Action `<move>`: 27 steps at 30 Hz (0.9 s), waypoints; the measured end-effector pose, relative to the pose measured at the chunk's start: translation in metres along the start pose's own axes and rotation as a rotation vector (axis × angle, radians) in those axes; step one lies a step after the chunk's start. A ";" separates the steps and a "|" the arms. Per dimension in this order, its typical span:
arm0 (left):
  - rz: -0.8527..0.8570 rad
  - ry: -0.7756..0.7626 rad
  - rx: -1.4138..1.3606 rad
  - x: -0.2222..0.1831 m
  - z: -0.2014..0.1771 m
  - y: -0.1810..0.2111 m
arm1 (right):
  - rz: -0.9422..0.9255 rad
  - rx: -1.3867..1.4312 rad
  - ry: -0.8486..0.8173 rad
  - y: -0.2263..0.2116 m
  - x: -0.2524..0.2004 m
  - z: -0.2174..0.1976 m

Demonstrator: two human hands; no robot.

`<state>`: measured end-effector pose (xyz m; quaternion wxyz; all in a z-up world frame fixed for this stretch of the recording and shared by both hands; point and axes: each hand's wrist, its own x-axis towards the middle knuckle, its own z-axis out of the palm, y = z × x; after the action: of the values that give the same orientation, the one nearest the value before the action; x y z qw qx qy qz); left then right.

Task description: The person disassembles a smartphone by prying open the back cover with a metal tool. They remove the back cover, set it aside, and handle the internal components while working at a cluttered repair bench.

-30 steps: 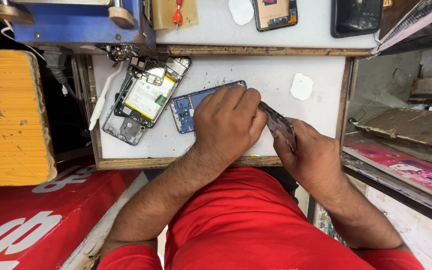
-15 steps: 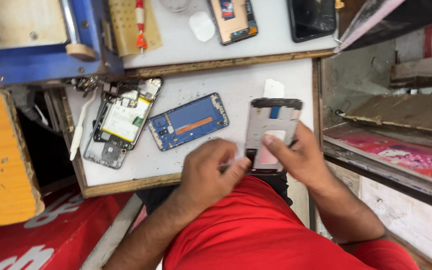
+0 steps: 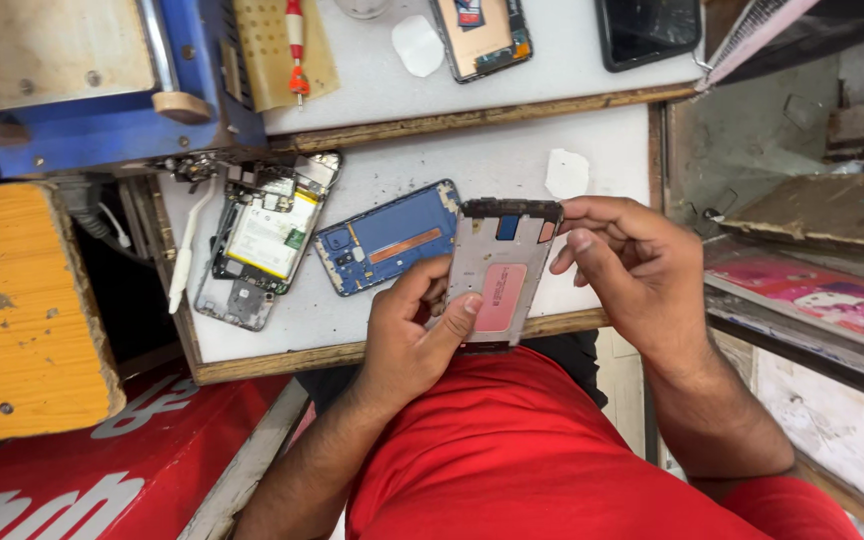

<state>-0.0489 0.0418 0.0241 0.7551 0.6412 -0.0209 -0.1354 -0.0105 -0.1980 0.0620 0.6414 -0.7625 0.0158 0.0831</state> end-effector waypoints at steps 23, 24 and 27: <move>0.620 0.293 0.935 0.005 0.017 0.008 | -0.472 -0.674 0.198 0.003 0.001 0.010; 0.582 0.331 0.887 0.008 0.013 0.007 | -0.457 -0.631 0.178 0.005 -0.002 0.010; 0.364 0.317 0.540 0.009 0.002 0.010 | -0.369 -0.558 0.101 0.001 -0.011 0.000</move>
<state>-0.0386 0.0392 0.0325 0.5641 0.8163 -0.0525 0.1130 -0.0212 -0.1991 0.0622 0.4105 -0.9019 -0.1140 -0.0712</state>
